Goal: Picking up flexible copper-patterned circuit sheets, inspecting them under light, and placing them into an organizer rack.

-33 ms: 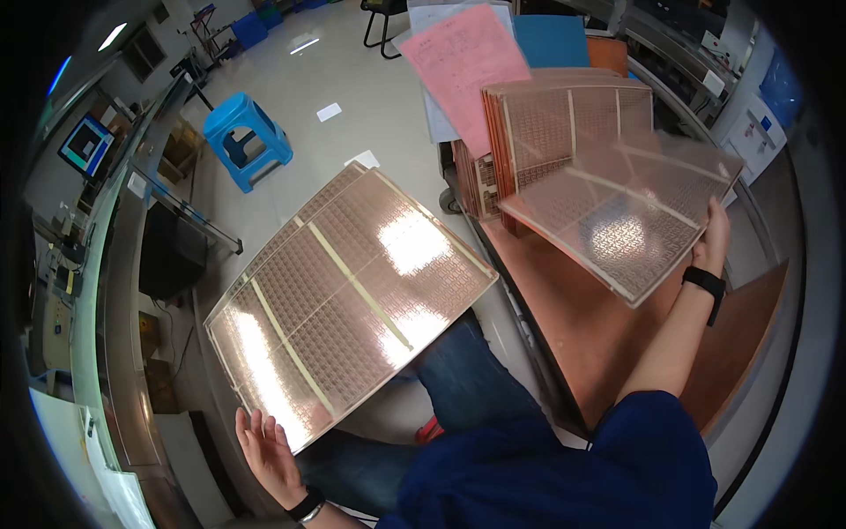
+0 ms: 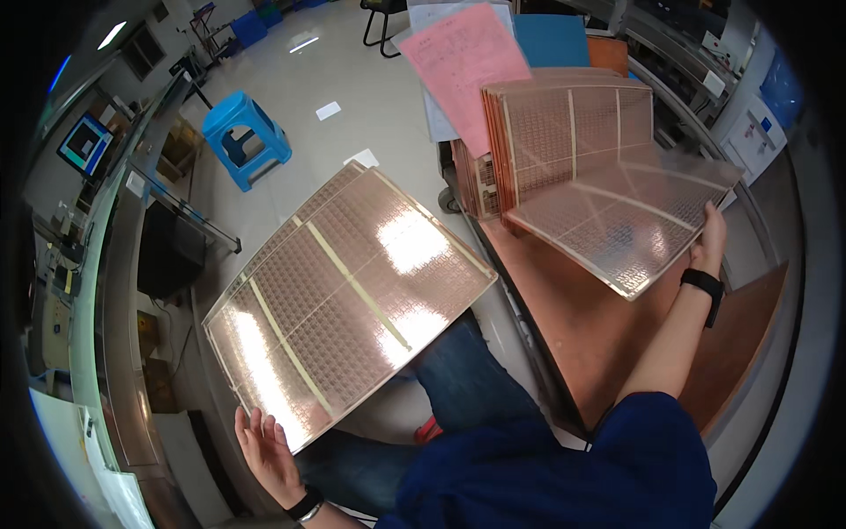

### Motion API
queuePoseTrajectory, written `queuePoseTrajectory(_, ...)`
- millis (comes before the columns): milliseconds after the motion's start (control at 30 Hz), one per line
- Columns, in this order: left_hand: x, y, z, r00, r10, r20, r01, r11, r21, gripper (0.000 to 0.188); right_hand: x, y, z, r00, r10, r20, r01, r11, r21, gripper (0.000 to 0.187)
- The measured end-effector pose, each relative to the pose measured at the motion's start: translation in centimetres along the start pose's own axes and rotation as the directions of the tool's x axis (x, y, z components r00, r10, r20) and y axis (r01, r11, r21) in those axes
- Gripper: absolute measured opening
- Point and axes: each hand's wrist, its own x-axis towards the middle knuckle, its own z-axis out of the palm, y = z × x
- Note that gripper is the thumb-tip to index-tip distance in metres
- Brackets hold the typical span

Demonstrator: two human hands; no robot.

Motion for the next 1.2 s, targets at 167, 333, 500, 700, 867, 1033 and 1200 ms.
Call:
queuePoseTrajectory(167,0.7,-0.3,-0.7,0.999,-0.035,-0.037,0.037,0.997,0.062,0.04,5.1,6.3,-3.9,0.993,0.021,-0.116,-0.049,0.97,-0.237,0.033)
queuePoseTrajectory(333,1.0,-0.2,-1.9,0.992,-0.003,-0.13,0.013,0.997,0.073,0.036,-1.0,3.9,4.7,0.986,0.128,0.11,-0.119,0.989,-0.083,0.06)
queuePoseTrajectory(500,1.3,-1.1,-3.0,0.989,0.0,-0.146,0.003,1.0,0.021,0.036,-1.6,10.0,13.4,0.8,-0.053,0.597,0.256,0.931,-0.261,0.078)
queuePoseTrajectory(700,-0.3,-0.9,-4.7,0.972,-0.02,-0.235,0.031,0.998,0.046,0.037,-5.6,26.4,20.9,0.727,0.007,0.686,0.562,0.568,-0.601,0.099)
queuePoseTrajectory(867,-0.9,-0.4,-6.6,0.963,-0.002,-0.27,0.016,0.999,0.05,0.037,-4.8,28.0,21.2,0.769,-0.217,0.602,0.63,0.418,-0.654,0.101)
queuePoseTrajectory(1033,-0.2,-0.1,-7.6,0.931,0.046,-0.362,-0.031,0.998,0.048,0.034,-1.1,29.1,19.8,0.698,-0.217,0.682,0.71,0.334,-0.62,0.103)
queuePoseTrajectory(1200,2.1,-0.9,-9.8,0.856,0.248,-0.454,-0.058,0.919,0.391,0.028,-1.5,26.3,19.0,0.609,-0.185,0.771,0.746,0.465,-0.477,0.067)
